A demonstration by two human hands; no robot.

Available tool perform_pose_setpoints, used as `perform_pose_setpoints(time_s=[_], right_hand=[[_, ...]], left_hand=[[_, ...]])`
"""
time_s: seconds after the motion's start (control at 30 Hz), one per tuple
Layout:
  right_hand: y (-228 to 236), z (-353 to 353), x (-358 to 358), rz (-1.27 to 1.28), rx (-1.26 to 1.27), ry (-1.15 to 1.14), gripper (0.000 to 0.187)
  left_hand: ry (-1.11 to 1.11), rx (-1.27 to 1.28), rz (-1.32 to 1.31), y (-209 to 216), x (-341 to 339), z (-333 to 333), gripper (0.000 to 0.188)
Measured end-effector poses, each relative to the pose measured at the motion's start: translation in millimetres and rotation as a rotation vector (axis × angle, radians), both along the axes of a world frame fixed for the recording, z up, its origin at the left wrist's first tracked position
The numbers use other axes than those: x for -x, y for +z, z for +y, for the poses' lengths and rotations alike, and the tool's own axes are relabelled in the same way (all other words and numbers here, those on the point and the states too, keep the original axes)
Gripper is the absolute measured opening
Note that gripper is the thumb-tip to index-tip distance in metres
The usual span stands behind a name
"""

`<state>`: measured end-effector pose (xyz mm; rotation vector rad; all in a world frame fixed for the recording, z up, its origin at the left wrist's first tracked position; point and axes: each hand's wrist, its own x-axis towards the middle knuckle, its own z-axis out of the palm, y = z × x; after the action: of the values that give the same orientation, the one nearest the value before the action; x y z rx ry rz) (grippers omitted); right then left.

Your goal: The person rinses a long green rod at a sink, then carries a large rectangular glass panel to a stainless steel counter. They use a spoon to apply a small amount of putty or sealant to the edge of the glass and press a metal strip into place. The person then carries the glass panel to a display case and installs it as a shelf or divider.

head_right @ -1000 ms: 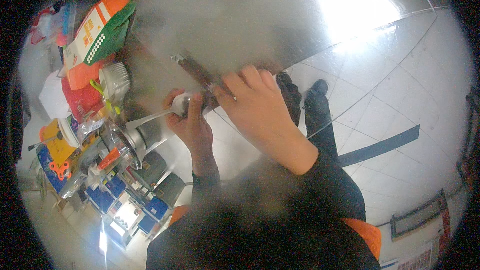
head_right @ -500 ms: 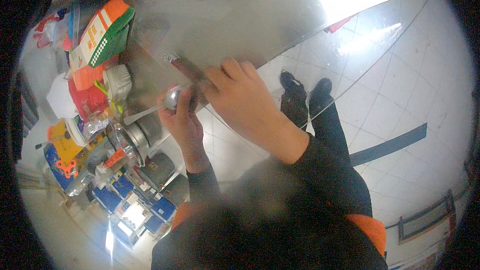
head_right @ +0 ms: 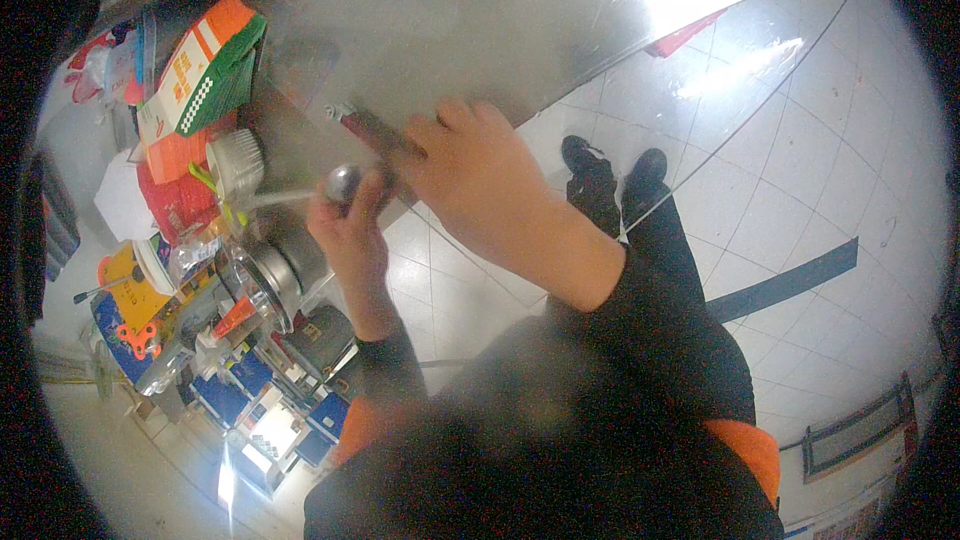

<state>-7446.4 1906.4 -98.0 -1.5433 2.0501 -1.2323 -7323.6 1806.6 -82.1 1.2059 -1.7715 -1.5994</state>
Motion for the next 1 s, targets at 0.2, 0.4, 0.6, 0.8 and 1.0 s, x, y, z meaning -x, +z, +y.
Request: perform_pose_setpoints(time_s=[0.2,0.4,0.6,0.8,1.0], right_hand=[[4,-17,6,-0.248,0.078,0.092,0.027],[9,-30,15,-0.325,0.089,0.114,0.023],[10,-32,14,-0.349,0.133,0.13,0.02],[10,-35,12,-0.178,0.141,0.195,0.016],[6,-31,5,-0.173,0.139,0.169,0.009]], left_hand=[[-0.51,0.117,-0.303,24,11,-38,0.017],[-0.678,0.118,-0.407,32,25,-48,0.019],[-0.624,-0.058,-0.259,21,13,-52,0.024],[-0.636,0.25,-0.158,30,15,-47,0.037],[-0.032,0.042,0.316,54,61,-14,0.035]])
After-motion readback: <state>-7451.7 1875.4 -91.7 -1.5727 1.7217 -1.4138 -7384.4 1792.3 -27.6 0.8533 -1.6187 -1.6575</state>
